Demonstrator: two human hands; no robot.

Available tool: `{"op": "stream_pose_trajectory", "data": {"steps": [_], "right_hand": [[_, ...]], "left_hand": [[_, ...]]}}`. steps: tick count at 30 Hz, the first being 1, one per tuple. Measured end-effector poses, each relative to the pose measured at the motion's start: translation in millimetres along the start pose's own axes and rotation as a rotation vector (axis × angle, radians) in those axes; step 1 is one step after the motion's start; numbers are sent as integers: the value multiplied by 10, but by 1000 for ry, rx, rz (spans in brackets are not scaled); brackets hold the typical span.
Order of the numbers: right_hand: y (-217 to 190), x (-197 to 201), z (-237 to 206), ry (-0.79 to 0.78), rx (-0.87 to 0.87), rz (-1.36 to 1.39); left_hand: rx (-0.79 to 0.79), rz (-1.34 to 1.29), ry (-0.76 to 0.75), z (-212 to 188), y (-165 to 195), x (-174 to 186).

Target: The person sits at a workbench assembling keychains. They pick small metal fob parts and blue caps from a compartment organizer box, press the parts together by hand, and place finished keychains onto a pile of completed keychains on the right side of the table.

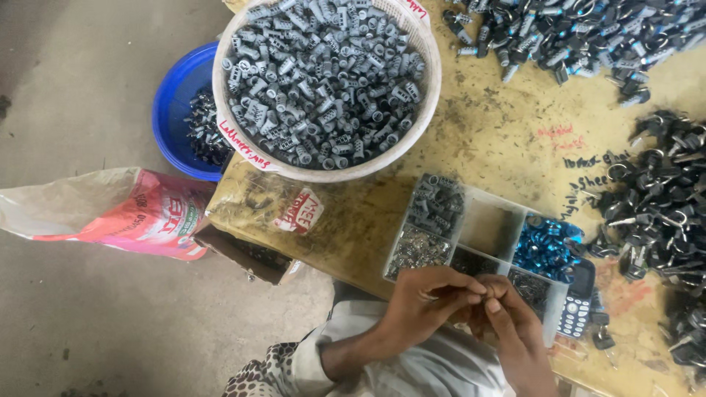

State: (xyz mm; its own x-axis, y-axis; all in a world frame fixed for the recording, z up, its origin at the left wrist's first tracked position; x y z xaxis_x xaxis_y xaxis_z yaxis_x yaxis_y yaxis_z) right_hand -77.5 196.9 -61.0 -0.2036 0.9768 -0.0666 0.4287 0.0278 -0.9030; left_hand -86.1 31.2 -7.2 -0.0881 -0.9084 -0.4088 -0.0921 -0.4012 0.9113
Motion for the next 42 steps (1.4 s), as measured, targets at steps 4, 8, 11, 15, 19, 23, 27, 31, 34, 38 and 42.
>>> {"op": "stream_pose_trajectory", "data": {"steps": [4,8,11,15,19,23,27,31,34,38,42], "right_hand": [[-141,-73,-48,-114,134,-71],[-186,-31,-77,-19,212,-262],[-366,-17,-153,51,483,-422],[-117,-17,-73,-91,123,28],[-314,86,-82,-28,187,-293],[-634,295,-85,110,299,-1456],[-681,433,-40,117,202,-1657],[-761,412,-163,182,275,-1441],[-818,451,-287,312,352,-1264],[-731,642,-367,380,309,-1022],[-489,821,-455,412,98,-577]], "left_hand": [[-83,23,-76,-14,98,-19],[-213,196,-125,-9,256,-55],[-290,496,-117,-44,337,-85],[172,153,-194,-29,0,-37],[106,169,-162,3,-1,26],[74,240,-159,66,-66,45],[133,213,-192,106,-202,52],[183,180,-177,34,-288,98],[191,141,-222,-2,-283,78],[96,236,-291,11,-158,-4],[-6,400,-272,-24,-55,-135]]}}
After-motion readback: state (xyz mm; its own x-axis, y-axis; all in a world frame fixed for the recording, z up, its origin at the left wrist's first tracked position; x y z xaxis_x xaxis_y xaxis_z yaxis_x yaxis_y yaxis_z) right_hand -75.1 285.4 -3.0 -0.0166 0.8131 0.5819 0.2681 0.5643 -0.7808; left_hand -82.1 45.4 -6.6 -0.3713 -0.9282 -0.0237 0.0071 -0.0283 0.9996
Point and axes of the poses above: each hand's wrist, its own z-axis towards the middle knuckle, its own x-axis out of the back of the hand, y = z × x, the point moved 8 cm from there along z, towards the middle knuckle, and after that the axes turned 5 degrees about -z, right-handed, at the moved point
